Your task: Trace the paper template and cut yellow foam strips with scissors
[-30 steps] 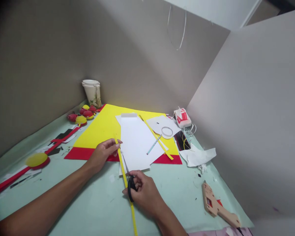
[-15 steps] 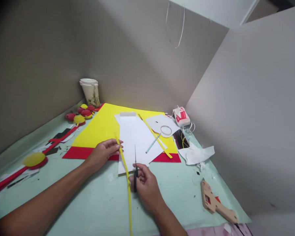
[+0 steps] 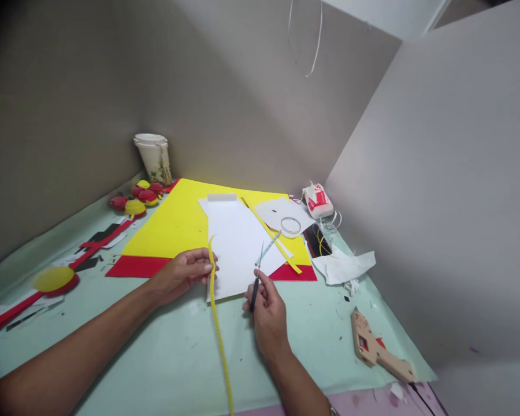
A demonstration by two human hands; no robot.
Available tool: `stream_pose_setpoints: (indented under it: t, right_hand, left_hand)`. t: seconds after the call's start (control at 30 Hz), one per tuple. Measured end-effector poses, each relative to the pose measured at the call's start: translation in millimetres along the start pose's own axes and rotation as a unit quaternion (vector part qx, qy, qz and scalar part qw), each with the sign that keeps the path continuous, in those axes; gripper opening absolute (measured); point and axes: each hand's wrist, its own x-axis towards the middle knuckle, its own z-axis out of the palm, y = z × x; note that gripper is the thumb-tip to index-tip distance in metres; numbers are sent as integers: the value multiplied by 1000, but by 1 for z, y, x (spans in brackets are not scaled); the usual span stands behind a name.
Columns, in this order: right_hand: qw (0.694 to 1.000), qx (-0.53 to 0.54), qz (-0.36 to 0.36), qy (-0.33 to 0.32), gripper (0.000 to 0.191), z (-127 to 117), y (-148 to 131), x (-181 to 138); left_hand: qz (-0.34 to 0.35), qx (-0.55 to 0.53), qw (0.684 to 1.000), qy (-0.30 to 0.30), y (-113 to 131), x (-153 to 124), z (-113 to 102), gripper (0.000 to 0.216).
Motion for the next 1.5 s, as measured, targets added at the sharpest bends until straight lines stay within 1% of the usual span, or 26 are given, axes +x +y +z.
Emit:
stream_pose_setpoints:
  t: [0.03,0.1,0.2,0.33,0.43,0.53,0.67,0.87,1.1,1.27,1.5]
  right_hand:
    - [1000,-5,0,-6,49,0,0,0]
    - [999,-31,-7,-39,46,1,2,-1]
    - [989,-105,-37,-93,40,3,3,-5]
    - [968,-206,-80,-123,41,3,-1,-9]
    - [959,-226,-97,-142,42,2,-5,-10]
    - [955,-229,-106,-155,39,2,-8,-10]
    - [953,-234,-102,-162,31,3,-9,-11]
    - [951,-241,-106,-161,31,4,-11,-12]
    - [954,-231,-105,-158,30,4,-9,-11]
    - [951,-240,-110,-161,33,3,-10,-11]
    - [949,-246,-114,-159,36,2,-7,-11]
  left_hand:
    - [-4,-3,1000,-14,0,-1,1,19]
    - [-6,-7,1000,-26,1,-2,3,17]
    - [11,-9,1000,-13,-1,-3,6,16]
    - [26,-8,1000,10,-4,0,6,19]
    - [29,-7,999,21,-6,2,6,22]
    - [30,-3,999,40,-5,2,6,23]
    - [43,17,997,55,-4,2,6,23]
    - [63,41,995,68,-5,2,6,19]
    - [66,58,993,73,-6,2,7,18]
    - [67,79,991,84,-8,3,6,20]
    - [58,68,993,73,-7,1,7,20]
